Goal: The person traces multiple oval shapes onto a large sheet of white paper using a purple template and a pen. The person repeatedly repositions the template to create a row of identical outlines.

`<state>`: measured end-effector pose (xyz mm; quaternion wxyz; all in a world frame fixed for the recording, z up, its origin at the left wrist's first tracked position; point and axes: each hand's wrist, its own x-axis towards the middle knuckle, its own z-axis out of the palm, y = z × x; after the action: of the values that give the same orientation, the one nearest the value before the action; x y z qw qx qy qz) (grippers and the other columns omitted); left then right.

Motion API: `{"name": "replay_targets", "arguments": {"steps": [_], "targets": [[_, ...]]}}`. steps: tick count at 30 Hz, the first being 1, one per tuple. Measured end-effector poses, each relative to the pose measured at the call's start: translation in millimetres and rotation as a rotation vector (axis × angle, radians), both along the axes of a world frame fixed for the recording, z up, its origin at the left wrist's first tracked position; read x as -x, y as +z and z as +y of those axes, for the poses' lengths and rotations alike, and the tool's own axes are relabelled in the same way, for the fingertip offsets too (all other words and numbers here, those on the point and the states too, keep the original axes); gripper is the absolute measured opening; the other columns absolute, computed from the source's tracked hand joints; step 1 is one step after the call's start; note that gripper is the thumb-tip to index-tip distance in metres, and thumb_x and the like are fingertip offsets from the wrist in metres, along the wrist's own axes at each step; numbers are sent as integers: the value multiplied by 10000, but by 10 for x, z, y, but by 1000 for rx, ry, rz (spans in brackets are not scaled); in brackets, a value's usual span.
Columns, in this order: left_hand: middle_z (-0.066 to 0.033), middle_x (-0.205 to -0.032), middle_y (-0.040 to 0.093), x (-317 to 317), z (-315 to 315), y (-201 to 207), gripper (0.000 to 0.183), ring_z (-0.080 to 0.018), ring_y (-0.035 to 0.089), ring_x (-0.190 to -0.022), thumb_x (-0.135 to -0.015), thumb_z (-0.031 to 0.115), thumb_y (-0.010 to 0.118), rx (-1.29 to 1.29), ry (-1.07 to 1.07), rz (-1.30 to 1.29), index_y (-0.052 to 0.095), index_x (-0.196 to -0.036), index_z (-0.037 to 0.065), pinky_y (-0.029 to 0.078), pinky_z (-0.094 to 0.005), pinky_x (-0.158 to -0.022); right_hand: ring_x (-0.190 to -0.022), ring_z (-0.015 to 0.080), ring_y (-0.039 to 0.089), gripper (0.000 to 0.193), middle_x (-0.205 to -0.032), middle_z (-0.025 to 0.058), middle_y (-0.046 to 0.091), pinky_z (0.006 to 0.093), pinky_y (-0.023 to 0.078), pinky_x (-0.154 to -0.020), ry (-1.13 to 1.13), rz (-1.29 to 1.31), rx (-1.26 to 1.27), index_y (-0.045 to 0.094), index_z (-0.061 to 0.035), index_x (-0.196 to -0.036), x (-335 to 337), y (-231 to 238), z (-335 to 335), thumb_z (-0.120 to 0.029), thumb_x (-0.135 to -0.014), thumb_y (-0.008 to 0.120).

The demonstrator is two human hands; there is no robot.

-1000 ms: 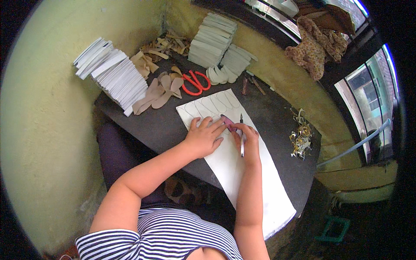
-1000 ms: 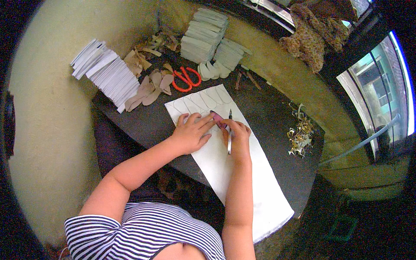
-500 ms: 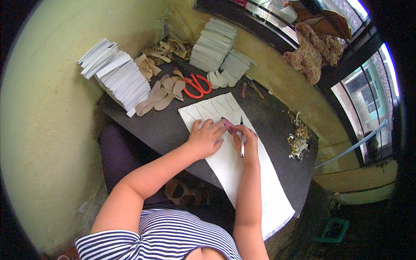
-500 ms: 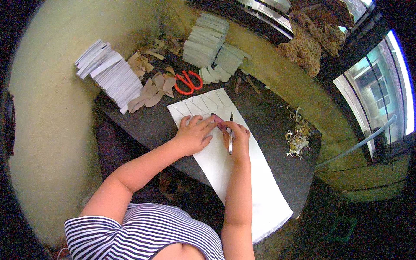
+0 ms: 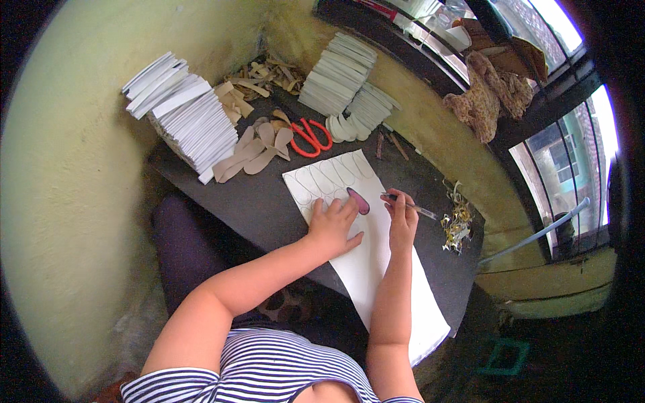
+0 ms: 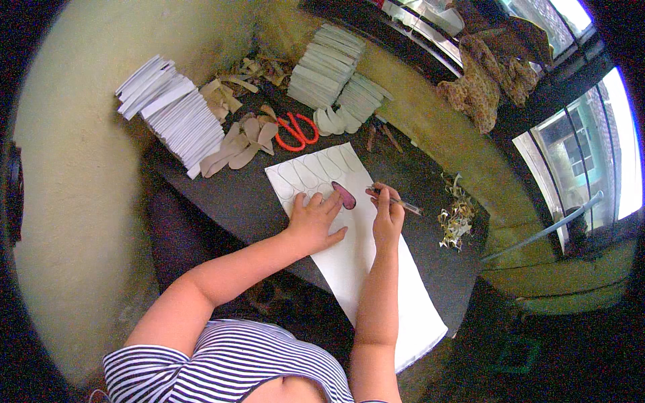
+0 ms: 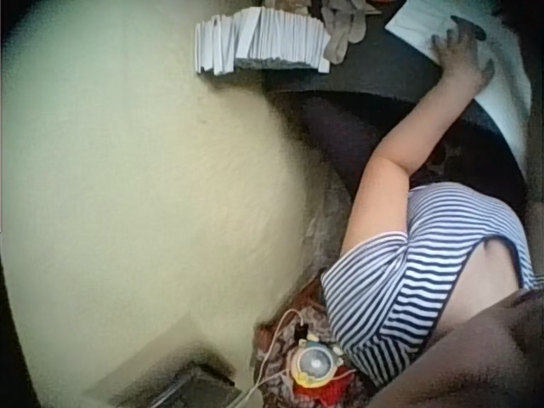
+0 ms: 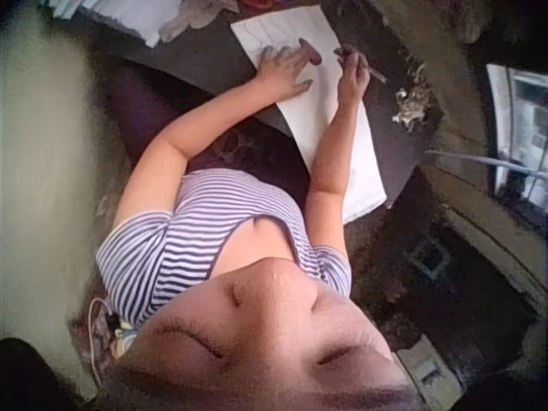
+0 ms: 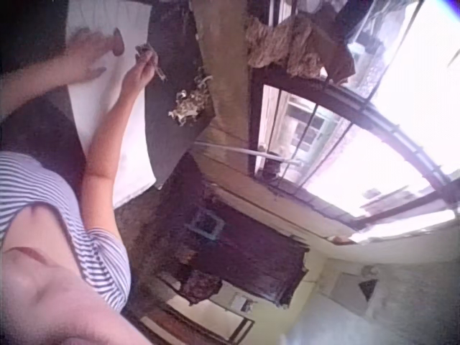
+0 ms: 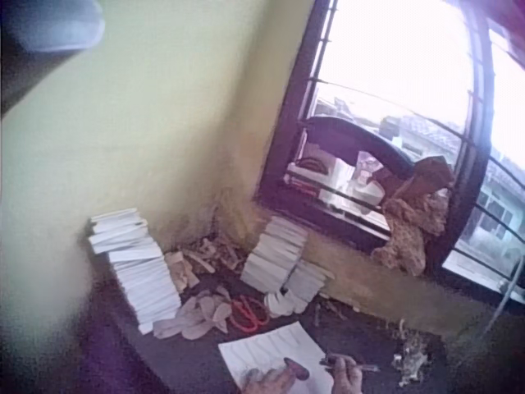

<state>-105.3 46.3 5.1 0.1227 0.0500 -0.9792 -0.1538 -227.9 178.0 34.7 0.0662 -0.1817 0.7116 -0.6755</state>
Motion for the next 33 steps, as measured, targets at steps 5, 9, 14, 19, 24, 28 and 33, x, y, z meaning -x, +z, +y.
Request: {"name": "replay_targets", "arguments": {"steps": [5,9,14,19,24,28,33], "targets": [[-76,-1420,476,-15,28,-29,637,-253,466,-1155,-866,523,521,41,26,72,565,-1313,70,331,-575,-965,-945,179,674,145,-971,113,687,284,523,-831,215,3,-169,590,19,-1036,108,235,-236,-101,-955,604],[-75,-1384,499,-7,26,-62,617,-254,470,-1141,-874,520,516,50,29,100,579,-1290,70,327,-578,-966,-808,177,686,164,-878,131,699,302,544,-712,354,142,-481,580,23,-1005,160,395,-465,-79,-901,656],[-70,-1357,515,-14,37,-18,620,-252,469,-1138,-889,514,501,33,6,33,551,-1313,63,318,-584,-966,-693,221,702,189,-747,180,687,357,521,-589,563,272,-810,611,1,-959,259,527,-608,-157,-880,679],[-73,-1372,515,-12,37,-43,632,-250,470,-1140,-894,513,496,42,15,48,529,-1332,58,319,-582,-963,-697,214,697,159,-739,145,692,343,525,-622,650,324,-939,577,-6,-998,301,570,-704,-110,-901,649],[-82,-1407,497,-25,20,-59,632,-258,480,-1124,-891,508,502,32,10,92,532,-1327,52,327,-583,-951,-707,304,704,178,-736,186,681,384,519,-624,665,303,-1013,602,-6,-983,223,697,-798,-143,-885,659],[-83,-1402,499,-17,19,-33,620,-264,487,-1118,-888,499,508,-1,11,92,539,-1319,55,337,-584,-944,-687,301,697,182,-712,206,662,385,510,-610,642,368,-1070,614,-5,-974,205,713,-838,-148,-875,667],[-88,-1405,494,-20,17,-39,613,-266,490,-1113,-886,495,511,-19,11,95,544,-1313,56,339,-589,-946,-644,295,689,187,-690,206,657,383,506,-581,654,341,-1065,609,-1,-968,186,739,-839,-150,-875,673]]}}
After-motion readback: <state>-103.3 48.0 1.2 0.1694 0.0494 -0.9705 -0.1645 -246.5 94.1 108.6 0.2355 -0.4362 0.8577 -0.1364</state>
